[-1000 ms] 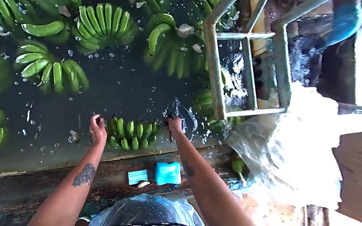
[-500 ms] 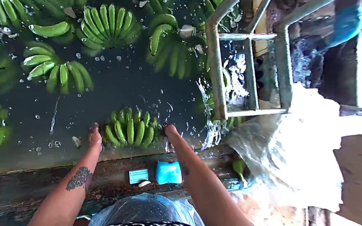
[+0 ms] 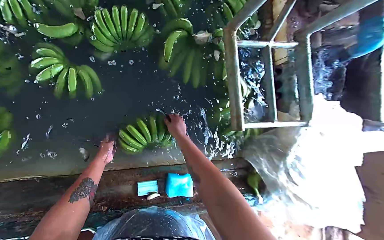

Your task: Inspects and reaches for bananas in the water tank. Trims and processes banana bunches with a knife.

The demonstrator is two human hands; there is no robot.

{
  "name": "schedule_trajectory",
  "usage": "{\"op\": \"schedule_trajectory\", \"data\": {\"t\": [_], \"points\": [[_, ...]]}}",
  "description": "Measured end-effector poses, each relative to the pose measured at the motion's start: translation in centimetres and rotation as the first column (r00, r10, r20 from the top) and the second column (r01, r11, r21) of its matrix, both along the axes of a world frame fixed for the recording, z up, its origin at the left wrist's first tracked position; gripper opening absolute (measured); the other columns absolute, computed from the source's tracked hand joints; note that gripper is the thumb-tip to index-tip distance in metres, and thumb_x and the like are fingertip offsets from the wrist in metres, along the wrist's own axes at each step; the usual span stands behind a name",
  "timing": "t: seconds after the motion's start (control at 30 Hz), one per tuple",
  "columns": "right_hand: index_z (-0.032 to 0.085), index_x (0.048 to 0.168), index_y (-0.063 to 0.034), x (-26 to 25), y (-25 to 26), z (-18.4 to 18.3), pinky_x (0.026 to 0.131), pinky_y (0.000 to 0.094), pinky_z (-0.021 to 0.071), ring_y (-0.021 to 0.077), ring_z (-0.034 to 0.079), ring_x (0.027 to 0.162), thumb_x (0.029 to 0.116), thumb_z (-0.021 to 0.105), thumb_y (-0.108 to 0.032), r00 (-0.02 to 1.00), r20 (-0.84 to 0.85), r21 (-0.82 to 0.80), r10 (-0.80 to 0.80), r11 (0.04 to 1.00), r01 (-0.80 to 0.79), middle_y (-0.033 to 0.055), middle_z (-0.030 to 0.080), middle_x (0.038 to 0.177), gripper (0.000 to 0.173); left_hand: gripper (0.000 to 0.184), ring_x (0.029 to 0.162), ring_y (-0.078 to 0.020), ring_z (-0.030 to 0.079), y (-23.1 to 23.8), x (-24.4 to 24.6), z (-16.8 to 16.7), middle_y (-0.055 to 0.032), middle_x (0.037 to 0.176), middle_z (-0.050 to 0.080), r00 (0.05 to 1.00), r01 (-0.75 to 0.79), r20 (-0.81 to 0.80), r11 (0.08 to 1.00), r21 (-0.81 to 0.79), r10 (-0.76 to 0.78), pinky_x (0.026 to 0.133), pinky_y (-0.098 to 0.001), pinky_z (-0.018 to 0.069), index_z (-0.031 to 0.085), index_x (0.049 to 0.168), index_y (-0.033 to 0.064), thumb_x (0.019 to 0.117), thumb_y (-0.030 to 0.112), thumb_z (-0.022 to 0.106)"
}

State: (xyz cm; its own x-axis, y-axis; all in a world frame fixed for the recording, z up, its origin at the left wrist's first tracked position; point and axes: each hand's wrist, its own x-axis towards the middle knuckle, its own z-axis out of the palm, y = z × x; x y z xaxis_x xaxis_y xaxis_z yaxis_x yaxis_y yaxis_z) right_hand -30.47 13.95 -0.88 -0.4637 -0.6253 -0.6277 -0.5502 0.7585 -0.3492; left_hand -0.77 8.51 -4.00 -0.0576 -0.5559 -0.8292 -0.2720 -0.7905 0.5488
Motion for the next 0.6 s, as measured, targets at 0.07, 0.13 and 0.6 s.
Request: {"op": "schedule_trajectory", "data": {"t": [0.07, 0.13, 0.6], "points": [[0.07, 0.122, -0.0043, -0.4, -0.4, 0.2, 0.096, 0.0693, 0.047, 0.0458, 0.059, 0.123, 0.1052, 0.055, -0.038, 1.0, 0.022, 0.0, -0.018, 1.0, 0.018, 0.0248, 0.065, 0.127, 0.04, 0.049, 0.117, -0.0266, 0.061, -0.3, 0.2, -0.2, -0.0181, 0.143, 0.053, 0.994, 0.072, -0.075, 0.997, -0.043, -0.075, 0.094, -0.0441, 0.0538, 0.036, 0.156, 0.0149, 0.1082, 0.006, 0.039], [0.071, 0.121, -0.0022, -0.4, -0.6, 0.4, 0.096, 0.0706, 0.0465, 0.0478, 0.059, 0.122, 0.1043, 0.058, -0.036, 0.999, 0.027, -0.038, -0.021, 0.999, 0.022, 0.0268, 0.066, 0.125, 0.04, 0.043, 0.123, -0.0287, 0.058, -0.7, -0.1, -0.1, -0.0164, 0.145, 0.053, 0.987, 0.087, -0.132, 0.994, -0.072, -0.096, 0.098, -0.0494, 0.0507, 0.041, 0.153, 0.0143, 0.1105, 0.016, 0.04], [0.06, 0.127, 0.0113, 1.5, 3.2, -0.6, 0.102, 0.0618, 0.0466, 0.0471, 0.06, 0.12, 0.1077, 0.053, -0.024, 0.892, 0.228, 0.209, -0.389, 0.915, 0.346, 0.0346, 0.061, 0.127, 0.041, 0.039, 0.123, -0.0318, 0.057, 0.8, -0.9, -0.9, -0.0278, 0.128, 0.06, 0.902, 0.391, 0.047, 0.764, -0.513, -0.429, 0.109, -0.0465, 0.0436, 0.054, 0.13, -0.012, 0.1051, 0.017, 0.05]]}}
